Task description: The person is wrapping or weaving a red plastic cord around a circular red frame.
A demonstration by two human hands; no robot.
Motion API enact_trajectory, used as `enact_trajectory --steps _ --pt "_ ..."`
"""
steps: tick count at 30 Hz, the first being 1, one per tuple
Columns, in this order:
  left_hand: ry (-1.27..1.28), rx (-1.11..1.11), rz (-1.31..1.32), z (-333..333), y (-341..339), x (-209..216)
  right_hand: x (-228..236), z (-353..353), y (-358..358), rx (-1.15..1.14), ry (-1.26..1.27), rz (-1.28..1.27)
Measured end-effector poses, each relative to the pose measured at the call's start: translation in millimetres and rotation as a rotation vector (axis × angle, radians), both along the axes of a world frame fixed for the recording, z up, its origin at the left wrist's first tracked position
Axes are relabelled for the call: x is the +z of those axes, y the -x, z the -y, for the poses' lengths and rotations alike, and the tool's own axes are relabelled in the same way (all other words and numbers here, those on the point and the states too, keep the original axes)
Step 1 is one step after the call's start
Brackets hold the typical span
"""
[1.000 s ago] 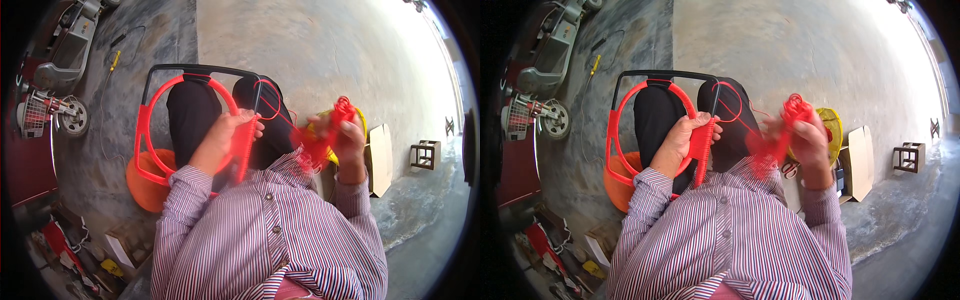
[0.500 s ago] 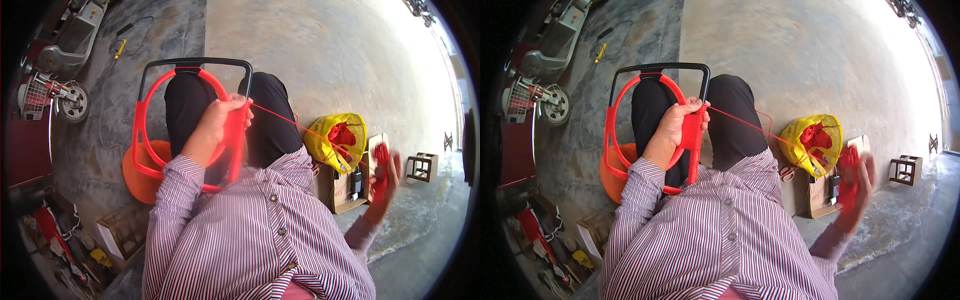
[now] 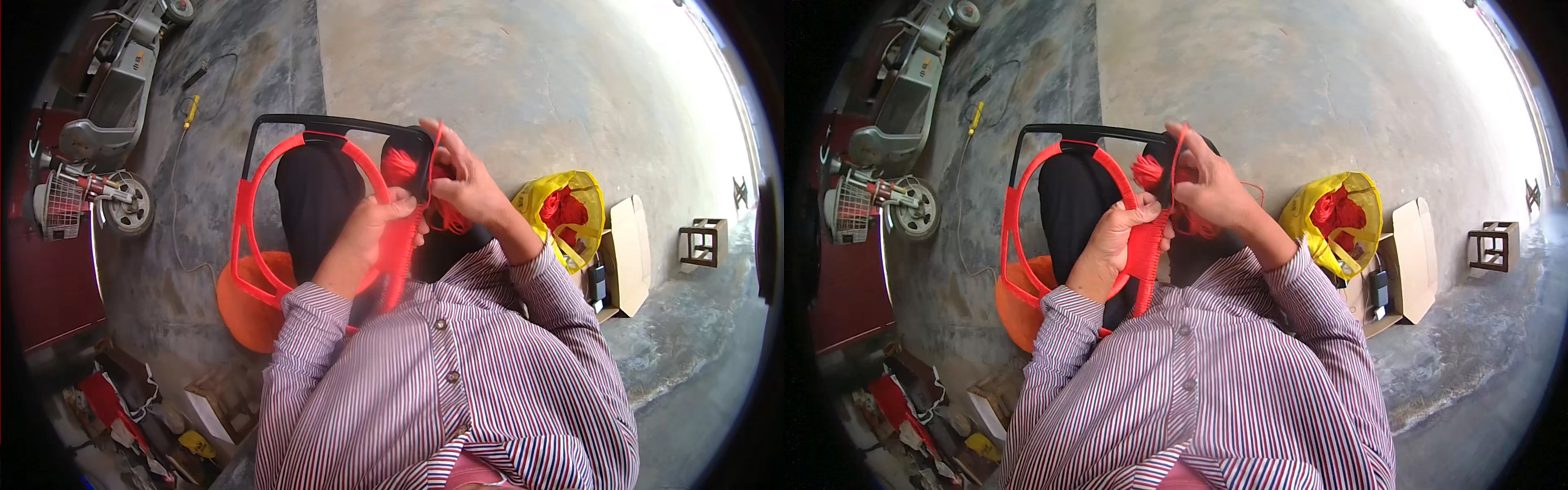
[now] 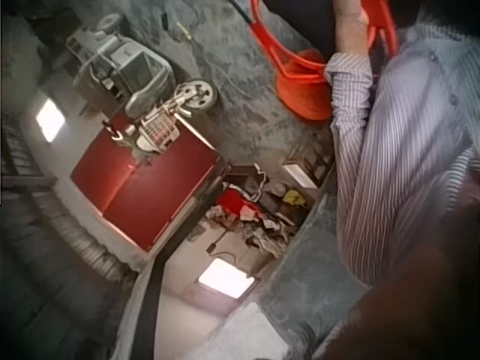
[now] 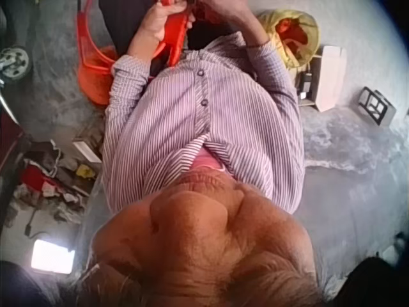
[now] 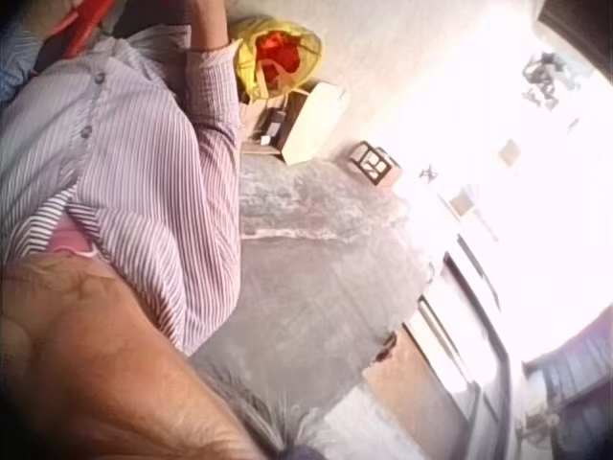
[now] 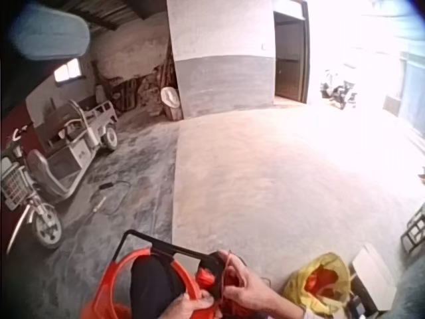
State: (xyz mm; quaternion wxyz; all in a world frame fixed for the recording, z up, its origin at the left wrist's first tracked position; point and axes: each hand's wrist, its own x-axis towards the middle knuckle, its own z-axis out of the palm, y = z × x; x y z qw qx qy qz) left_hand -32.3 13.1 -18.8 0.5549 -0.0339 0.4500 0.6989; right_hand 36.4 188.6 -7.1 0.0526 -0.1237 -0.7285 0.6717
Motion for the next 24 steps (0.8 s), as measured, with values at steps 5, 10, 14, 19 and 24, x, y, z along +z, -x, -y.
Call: enact_trajectory --steps 5,10,14,19,24 --pt "-0.023 0.001 0.032 -3 0 1 -12 2 25 0.009 0.171 -0.064" --pt "-0.038 -0.013 0.006 -2 1 0 13 -16 4 -0.170 -0.372 -0.295" --pt "0.012 0.021 -0.028 1 8 3 23 -48 -35 0.186 -0.806 -0.108" --pt "-0.003 0.056 -0.033 6 10 10 9 -79 -99 0.028 0.331 -0.052" --pt "0.010 0.140 -0.023 12 12 5 -20 -80 -167 -0.025 1.109 -0.324"
